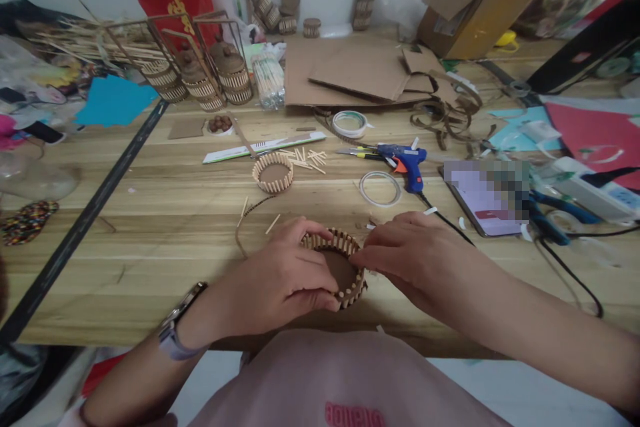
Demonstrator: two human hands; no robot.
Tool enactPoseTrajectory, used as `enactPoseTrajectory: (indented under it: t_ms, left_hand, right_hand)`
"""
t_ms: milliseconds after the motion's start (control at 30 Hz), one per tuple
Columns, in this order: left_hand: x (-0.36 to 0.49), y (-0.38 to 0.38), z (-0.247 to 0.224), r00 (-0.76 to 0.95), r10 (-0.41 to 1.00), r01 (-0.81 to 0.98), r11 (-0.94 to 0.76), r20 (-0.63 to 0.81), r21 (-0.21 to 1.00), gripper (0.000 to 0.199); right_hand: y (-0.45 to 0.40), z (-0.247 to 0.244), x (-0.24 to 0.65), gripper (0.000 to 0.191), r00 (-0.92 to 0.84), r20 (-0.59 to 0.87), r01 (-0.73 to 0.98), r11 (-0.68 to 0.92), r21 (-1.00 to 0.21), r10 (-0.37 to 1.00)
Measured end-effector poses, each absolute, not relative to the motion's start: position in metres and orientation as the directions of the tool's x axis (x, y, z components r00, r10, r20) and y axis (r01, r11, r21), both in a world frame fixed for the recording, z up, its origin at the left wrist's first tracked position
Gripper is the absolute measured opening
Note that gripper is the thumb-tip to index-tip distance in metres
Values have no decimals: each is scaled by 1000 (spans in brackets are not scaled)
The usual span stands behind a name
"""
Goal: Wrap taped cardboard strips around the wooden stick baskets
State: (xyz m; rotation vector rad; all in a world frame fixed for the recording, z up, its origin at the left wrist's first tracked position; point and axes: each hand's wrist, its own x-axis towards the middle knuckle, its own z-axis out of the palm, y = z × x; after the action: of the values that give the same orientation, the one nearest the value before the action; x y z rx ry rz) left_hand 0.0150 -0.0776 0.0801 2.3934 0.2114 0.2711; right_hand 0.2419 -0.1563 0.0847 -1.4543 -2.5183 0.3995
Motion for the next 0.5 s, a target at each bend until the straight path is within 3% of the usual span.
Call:
enactPoseTrajectory:
  t_ms: [133,267,367,500]
  left_hand:
    - [14,-71,76,971,189,59,-780,144,623,18]
    - [11,-58,59,956,248,153,-875,154,459,10]
    - [11,-46,41,935,316,250,-909,163,332,14]
    - [13,-40,24,921,361,324,-919,148,226,13]
  right_hand:
    - [-147,89,243,29,-536,-38,806,498,-320,843]
    - [-129,84,242,25,-518,-112,845,486,-224,848]
    - [-116,69,240,21,-496,-113,866,482,-133,861]
    - [-107,43,238,20,-498,-64,864,489,-120,865]
